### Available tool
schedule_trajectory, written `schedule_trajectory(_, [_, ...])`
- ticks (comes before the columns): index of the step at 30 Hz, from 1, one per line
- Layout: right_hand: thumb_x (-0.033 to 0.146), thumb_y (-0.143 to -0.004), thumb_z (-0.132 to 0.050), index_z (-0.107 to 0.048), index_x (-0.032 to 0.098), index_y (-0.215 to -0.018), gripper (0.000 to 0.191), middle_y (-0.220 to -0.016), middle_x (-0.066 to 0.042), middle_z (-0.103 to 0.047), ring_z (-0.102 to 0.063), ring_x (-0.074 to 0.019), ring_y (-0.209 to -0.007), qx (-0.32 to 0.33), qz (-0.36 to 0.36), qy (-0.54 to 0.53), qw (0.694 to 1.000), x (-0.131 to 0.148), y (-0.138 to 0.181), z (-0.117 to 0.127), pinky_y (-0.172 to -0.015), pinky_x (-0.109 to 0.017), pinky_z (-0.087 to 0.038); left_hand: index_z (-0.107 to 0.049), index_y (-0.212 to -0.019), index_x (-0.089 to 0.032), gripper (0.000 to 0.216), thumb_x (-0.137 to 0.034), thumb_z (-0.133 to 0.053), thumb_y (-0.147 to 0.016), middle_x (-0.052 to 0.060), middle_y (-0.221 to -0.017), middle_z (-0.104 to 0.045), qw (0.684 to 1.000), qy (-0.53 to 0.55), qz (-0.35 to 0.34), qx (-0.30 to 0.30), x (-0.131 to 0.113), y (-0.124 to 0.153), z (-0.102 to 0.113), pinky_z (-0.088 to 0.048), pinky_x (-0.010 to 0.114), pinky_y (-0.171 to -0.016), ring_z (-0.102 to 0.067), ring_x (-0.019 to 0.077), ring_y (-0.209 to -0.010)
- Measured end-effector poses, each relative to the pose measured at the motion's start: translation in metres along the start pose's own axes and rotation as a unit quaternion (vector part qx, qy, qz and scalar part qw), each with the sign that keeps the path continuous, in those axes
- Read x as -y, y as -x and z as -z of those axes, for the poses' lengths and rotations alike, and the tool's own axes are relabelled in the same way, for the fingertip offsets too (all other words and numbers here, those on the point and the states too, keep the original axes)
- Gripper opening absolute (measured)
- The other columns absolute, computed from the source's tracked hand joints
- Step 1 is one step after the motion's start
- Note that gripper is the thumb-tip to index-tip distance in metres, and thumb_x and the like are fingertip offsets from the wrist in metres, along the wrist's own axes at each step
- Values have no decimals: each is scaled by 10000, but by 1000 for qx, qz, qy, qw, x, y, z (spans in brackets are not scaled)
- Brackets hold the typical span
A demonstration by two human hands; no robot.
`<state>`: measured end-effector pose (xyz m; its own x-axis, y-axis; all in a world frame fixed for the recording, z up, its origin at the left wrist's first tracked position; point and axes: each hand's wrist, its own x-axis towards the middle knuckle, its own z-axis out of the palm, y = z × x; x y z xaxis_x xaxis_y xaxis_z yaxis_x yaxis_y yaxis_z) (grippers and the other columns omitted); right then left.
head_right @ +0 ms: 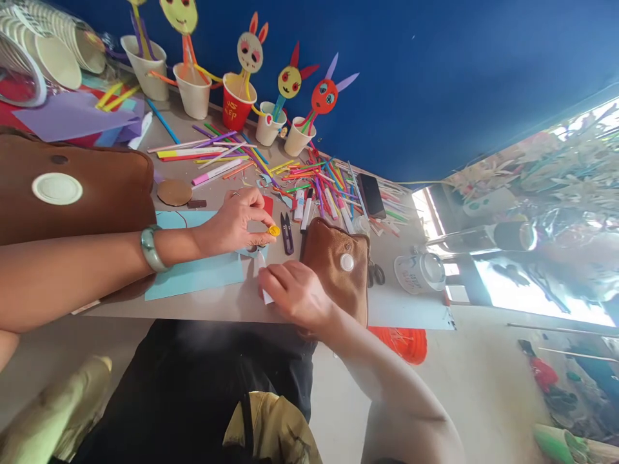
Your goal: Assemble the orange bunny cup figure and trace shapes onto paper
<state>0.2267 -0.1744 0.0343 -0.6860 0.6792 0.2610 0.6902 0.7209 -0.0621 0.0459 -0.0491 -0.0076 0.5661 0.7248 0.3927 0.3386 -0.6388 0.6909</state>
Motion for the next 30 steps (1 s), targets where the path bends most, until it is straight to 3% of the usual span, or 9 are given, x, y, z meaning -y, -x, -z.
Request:
schedule_trajectory(2, [105,-905,-465,-683,195,-976,246,-788,-70,-691,-605,-192,-668,21,51,80,995,3,-6,-9,-639,-333,-483,-791,-867,-243,167,-391,-787,-788,22,-950,-521,1000,-1,4,0,-1,0,0,-311,453,-973,-505,199,-939])
schedule_trajectory(6, [149,-954,-490,-683,160,-972,194,-722,-61,-640,-534,-186,-614,28,71,165,983,3,-17,-19,-617,-330,-418,-791,-856,-238,143,-364,-793,-788,20,-948,-510,1000,4,8,0,-3,0,0,-307,454,-972,-505,197,-939])
schedule_trajectory(16, [264,-987,-527,-690,141,-911,217,-665,-55,-581,-483,-180,-598,36,68,234,969,5,-25,-28,-610,-332,-370,-790,-867,-233,180,-401,-784,-801,26,-950,-531,1000,1,-5,-5,-1,1,-1,-317,445,-973,-506,199,-942])
schedule_trajectory(30, [220,-1016,-466,-628,138,-853,244,-650,-37,-538,-439,-178,-596,43,59,241,968,10,-31,-24,-609,-332,-318,-786,-878,-239,152,-377,-773,-815,21,-958,-542,1000,-2,-5,1,-2,1,1,-306,453,-988,-512,194,-947])
